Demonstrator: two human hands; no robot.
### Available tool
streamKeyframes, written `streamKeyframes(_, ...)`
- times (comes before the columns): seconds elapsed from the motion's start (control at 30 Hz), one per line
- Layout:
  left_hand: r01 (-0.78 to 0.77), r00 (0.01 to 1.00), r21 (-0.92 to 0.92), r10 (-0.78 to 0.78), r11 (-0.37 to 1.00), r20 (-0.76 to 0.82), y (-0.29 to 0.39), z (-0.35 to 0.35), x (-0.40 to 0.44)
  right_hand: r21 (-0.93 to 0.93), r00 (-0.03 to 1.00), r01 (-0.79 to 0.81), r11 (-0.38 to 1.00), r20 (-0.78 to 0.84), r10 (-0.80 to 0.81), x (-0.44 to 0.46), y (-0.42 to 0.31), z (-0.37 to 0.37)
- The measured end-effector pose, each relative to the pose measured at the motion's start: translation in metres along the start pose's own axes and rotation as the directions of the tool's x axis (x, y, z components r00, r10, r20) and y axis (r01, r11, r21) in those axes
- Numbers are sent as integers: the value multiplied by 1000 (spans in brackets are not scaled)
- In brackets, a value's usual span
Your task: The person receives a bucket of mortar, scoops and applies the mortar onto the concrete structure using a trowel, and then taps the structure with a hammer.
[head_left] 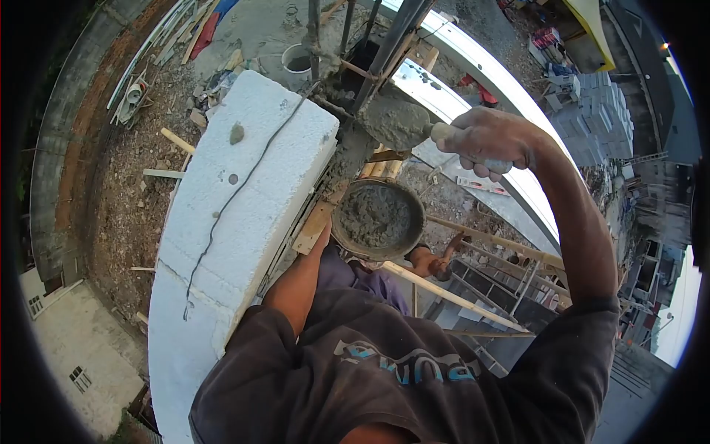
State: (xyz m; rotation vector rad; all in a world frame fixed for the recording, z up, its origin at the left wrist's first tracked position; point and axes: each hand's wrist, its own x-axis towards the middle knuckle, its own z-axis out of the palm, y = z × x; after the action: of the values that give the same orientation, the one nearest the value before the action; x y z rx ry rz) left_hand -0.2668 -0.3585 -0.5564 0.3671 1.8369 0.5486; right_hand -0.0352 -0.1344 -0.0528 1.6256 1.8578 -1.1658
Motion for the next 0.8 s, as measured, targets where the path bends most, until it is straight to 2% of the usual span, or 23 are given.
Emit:
streamKeyframes(0.07,5,1000,2,-5,1000,4,1,1,-2,90,998,-53,995,49,49,-23,28,21)
streamKeyframes(0.1,10,1000,2,-10,1000,8,2,4,-4,129,999,38,991,12,-40,-27,63,42)
streamKeyframes(0.13,12,1000,6,-12,1000,15,5,8,-7,190,999,-5,982,37,-2,-38,76,60)
streamKeyframes(0.17,11,1000,9,-12,1000,24,9,13,-10,276,990,-136,952,61,123,-53,79,81)
streamKeyframes(0.2,16,999,19,-17,1000,32,16,18,-16,237,997,-48,970,-41,59,-52,110,116)
streamKeyframes(0.27,3,999,-18,-2,1000,48,20,31,-23,-102,977,39,994,-203,-59,-26,193,206)
streamKeyframes(0.3,-9,999,-57,11,998,48,23,35,-26,-276,952,68,959,-268,-145,-17,220,237)
streamKeyframes(0.33,-37,998,-95,42,995,49,23,37,-33,-228,975,-121,966,-212,72,-5,218,256)
streamKeyframes(0.37,-65,996,-134,72,989,51,24,39,-40,-194,948,-307,932,-148,281,12,212,272)
streamKeyframes(0.4,-95,993,-171,105,981,48,30,41,-50,-172,947,-310,935,-147,286,30,220,289)
streamKeyframes(0.47,-66,996,-58,69,996,50,48,41,-82,-131,944,-313,941,-151,293,71,239,321)
streamKeyframes(0.5,-51,998,-6,52,999,46,51,43,-92,-99,958,-267,959,-139,252,89,244,332)
streamKeyframes(0.53,-101,993,-81,105,992,44,48,46,-96,-68,970,-218,973,-122,209,106,248,344)
streamKeyframes(0.63,-227,973,-74,229,971,13,54,50,-111,-26,994,-77,997,-75,74,152,260,364)
streamKeyframes(0.73,-150,988,-90,154,984,32,47,52,-105,116,997,48,992,-60,-41,156,258,359)
streamKeyframes(0.8,-95,987,-236,123,967,105,40,51,-103,113,998,49,992,-41,-45,156,260,366)
